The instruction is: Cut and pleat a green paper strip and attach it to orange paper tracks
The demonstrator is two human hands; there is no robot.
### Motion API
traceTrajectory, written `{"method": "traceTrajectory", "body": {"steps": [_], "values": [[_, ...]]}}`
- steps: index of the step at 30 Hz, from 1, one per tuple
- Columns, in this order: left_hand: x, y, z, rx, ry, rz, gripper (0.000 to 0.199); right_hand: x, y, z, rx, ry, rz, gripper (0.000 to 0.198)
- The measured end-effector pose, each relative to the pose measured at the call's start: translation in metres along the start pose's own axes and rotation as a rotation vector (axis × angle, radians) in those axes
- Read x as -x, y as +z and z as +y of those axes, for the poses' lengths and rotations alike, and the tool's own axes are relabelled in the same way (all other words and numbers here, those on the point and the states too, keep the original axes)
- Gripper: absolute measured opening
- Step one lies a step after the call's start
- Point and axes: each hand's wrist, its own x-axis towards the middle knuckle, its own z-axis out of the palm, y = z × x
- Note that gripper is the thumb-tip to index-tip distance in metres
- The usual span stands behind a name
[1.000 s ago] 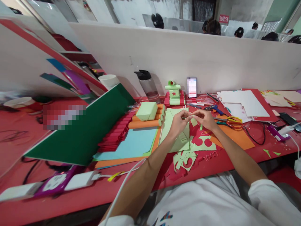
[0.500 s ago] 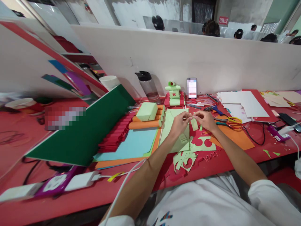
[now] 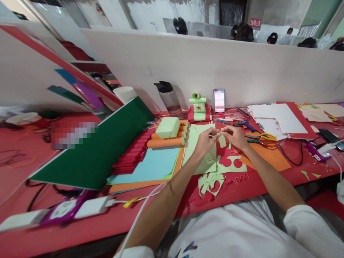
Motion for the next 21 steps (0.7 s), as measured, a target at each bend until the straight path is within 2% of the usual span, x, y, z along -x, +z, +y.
{"method": "traceTrajectory", "body": {"steps": [7,15,21], "values": [[0.002,-0.0004,0.0054,-0.047,-0.01,0.031,0.03,0.0013,0.0014,-0.0027,0.02,-0.006,-0.015,0.015],[0.0038,0.0,0.0041,-0.11,0.027,0.019,0.021,0.0023,0.0048,-0.005,0.095,-0.023,-0.005,0.005],[0.0026,0.0005,0.0019,-0.027,-0.018,0.043,0.022,0.0014,0.0035,-0.0041,0.062,0.018,0.003,0.007]]}}
